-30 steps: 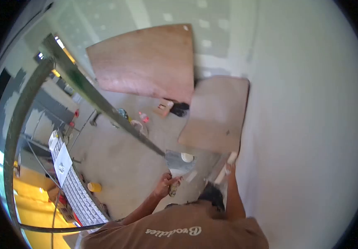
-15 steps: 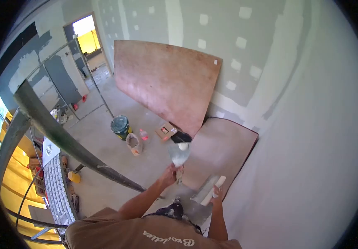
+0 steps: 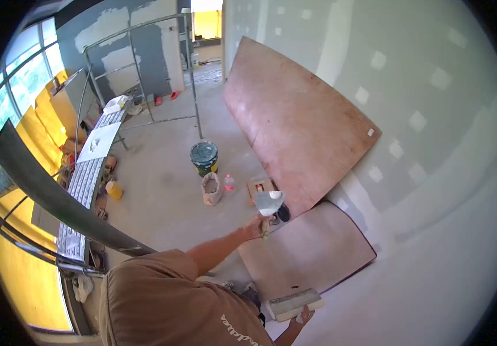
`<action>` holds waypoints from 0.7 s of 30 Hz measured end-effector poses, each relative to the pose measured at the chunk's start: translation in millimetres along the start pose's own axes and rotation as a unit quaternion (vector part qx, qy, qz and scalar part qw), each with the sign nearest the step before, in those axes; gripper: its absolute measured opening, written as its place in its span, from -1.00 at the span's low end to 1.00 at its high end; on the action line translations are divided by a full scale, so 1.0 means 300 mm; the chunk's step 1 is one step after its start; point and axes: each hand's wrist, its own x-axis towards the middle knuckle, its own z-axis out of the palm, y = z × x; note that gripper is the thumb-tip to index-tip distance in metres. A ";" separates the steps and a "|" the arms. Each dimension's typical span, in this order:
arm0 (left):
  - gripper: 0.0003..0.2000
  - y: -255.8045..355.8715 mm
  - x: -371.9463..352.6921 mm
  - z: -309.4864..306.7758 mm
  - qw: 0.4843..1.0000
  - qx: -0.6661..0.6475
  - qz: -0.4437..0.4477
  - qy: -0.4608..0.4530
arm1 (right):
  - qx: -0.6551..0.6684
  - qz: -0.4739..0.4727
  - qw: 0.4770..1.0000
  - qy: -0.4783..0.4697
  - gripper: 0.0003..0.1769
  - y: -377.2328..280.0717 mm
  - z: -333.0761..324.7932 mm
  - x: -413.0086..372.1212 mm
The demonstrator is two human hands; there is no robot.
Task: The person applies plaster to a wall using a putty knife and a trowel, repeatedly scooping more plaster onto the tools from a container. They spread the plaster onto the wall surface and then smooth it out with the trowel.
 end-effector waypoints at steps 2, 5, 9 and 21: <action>-0.69 0.057 0.046 -0.087 0.999 0.016 0.030 0.029 | -0.025 0.013 0.999 0.041 -0.36 -0.042 -0.006 0.057; -0.75 0.168 0.130 -0.276 0.988 0.044 0.041 0.140 | -0.012 -0.015 0.998 -0.065 -0.34 -0.119 0.051 0.144; -0.76 0.298 0.081 -0.419 0.988 0.056 0.049 0.138 | -0.048 -0.018 0.997 -0.061 -0.34 -0.162 0.128 0.277; -0.67 0.589 -0.088 -0.657 0.949 -0.008 0.126 0.288 | -0.145 0.093 0.982 -0.083 -0.38 -0.021 0.856 0.659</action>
